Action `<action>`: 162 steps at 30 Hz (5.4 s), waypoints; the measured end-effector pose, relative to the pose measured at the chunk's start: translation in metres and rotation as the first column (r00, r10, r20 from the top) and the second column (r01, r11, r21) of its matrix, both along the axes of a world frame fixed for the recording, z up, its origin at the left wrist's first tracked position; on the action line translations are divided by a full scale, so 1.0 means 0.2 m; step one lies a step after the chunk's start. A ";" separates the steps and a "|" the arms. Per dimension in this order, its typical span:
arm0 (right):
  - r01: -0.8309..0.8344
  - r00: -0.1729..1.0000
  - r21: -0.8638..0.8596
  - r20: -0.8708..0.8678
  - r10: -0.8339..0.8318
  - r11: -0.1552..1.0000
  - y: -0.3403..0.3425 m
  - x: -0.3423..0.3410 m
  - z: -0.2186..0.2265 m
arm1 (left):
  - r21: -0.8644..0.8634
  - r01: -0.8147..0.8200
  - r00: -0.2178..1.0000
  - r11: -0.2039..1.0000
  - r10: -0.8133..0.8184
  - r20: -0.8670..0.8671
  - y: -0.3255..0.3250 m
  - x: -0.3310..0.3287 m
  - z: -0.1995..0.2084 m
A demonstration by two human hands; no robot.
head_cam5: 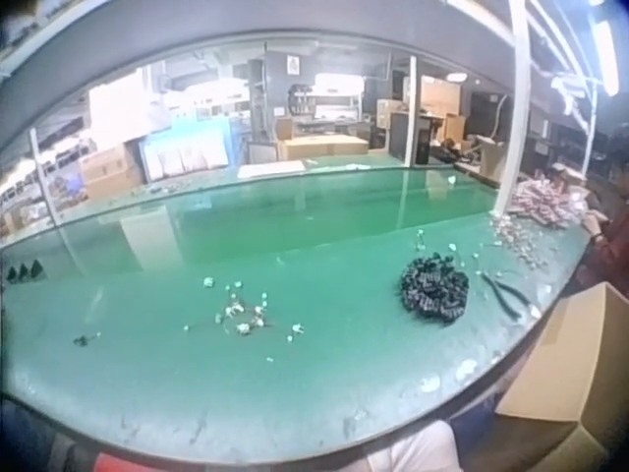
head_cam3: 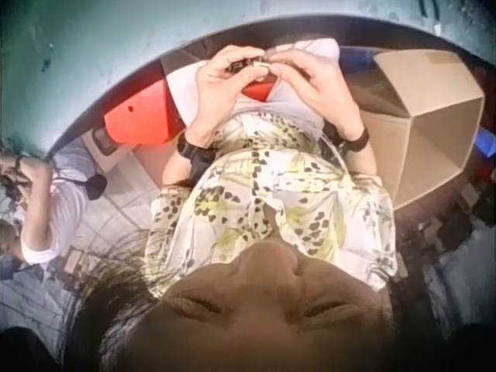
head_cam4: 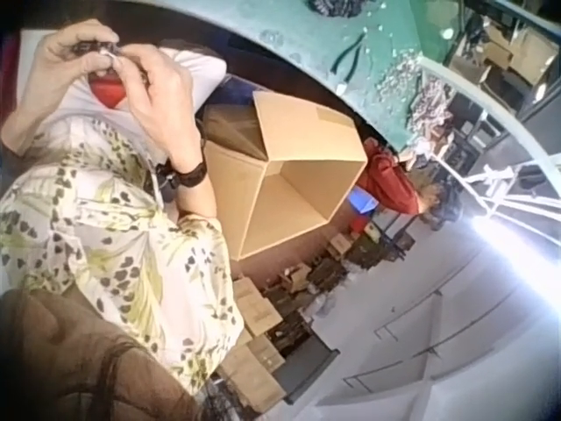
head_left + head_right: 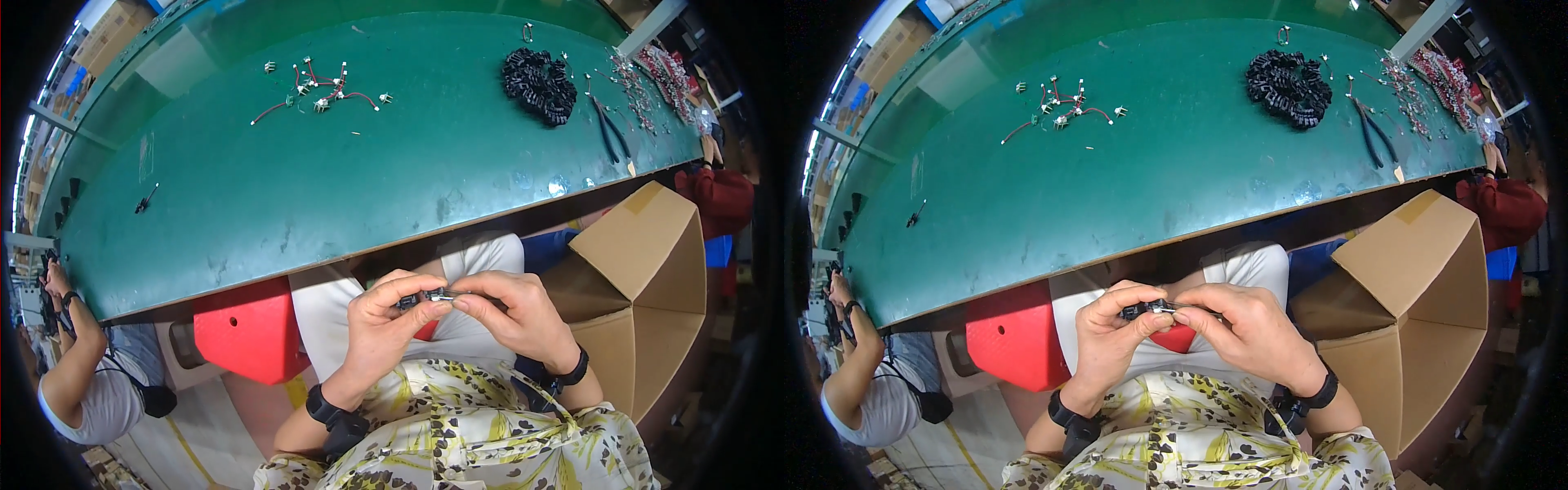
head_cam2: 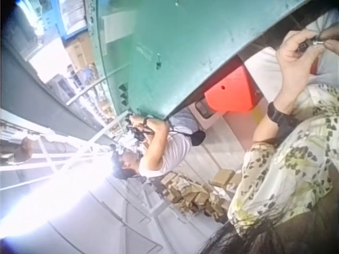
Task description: Manually assemble small electronic components and wiring harnesses on a production line.
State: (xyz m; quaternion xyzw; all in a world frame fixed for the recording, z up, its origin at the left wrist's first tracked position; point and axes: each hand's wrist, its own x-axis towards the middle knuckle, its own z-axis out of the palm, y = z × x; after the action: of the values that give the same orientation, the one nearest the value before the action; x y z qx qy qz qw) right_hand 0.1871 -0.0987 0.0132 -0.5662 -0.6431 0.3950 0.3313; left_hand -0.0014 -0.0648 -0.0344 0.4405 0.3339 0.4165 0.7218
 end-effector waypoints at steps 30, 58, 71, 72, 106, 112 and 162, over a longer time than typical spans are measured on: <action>-0.009 0.994 0.028 -0.112 0.012 1.000 0.09 -0.16 0.11 | -0.282 0.112 0.808 0.953 0.078 0.584 0.27 -0.43 0.24; -0.102 0.995 0.084 0.011 0.102 0.991 0.13 -0.16 0.08 | -0.368 0.327 0.839 0.871 -0.087 0.538 0.06 -0.19 0.04; -0.202 0.959 0.295 0.252 0.128 0.934 0.72 -0.20 0.29 | -0.265 0.464 0.720 0.845 -0.186 0.669 0.10 -0.31 -0.04; -0.199 0.939 0.354 0.336 0.074 0.914 0.82 -0.21 0.29 | -0.272 0.439 0.714 0.856 -0.148 0.685 0.11 -0.30 -0.03; -0.013 0.863 -0.252 -0.492 -0.117 0.968 0.88 0.01 0.12 | -0.101 -0.315 0.884 0.944 0.331 0.330 0.47 -0.07 0.21; -0.043 0.916 -0.184 -0.400 -0.035 0.982 0.76 -0.10 0.17 | 0.088 -0.326 0.918 0.941 0.293 0.267 0.58 0.00 0.21; -0.161 0.802 -0.365 -0.590 -0.094 0.917 0.46 -0.22 0.05 | 0.477 -0.199 0.874 0.856 0.375 -0.308 0.28 -0.22 0.20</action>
State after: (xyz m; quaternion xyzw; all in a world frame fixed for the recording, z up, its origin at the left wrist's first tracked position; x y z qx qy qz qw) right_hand 0.1426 -0.0068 0.0237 -0.4566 -0.4224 0.6806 0.3871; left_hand -0.0461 -0.0090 0.0059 0.6068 0.4337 0.4885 0.4529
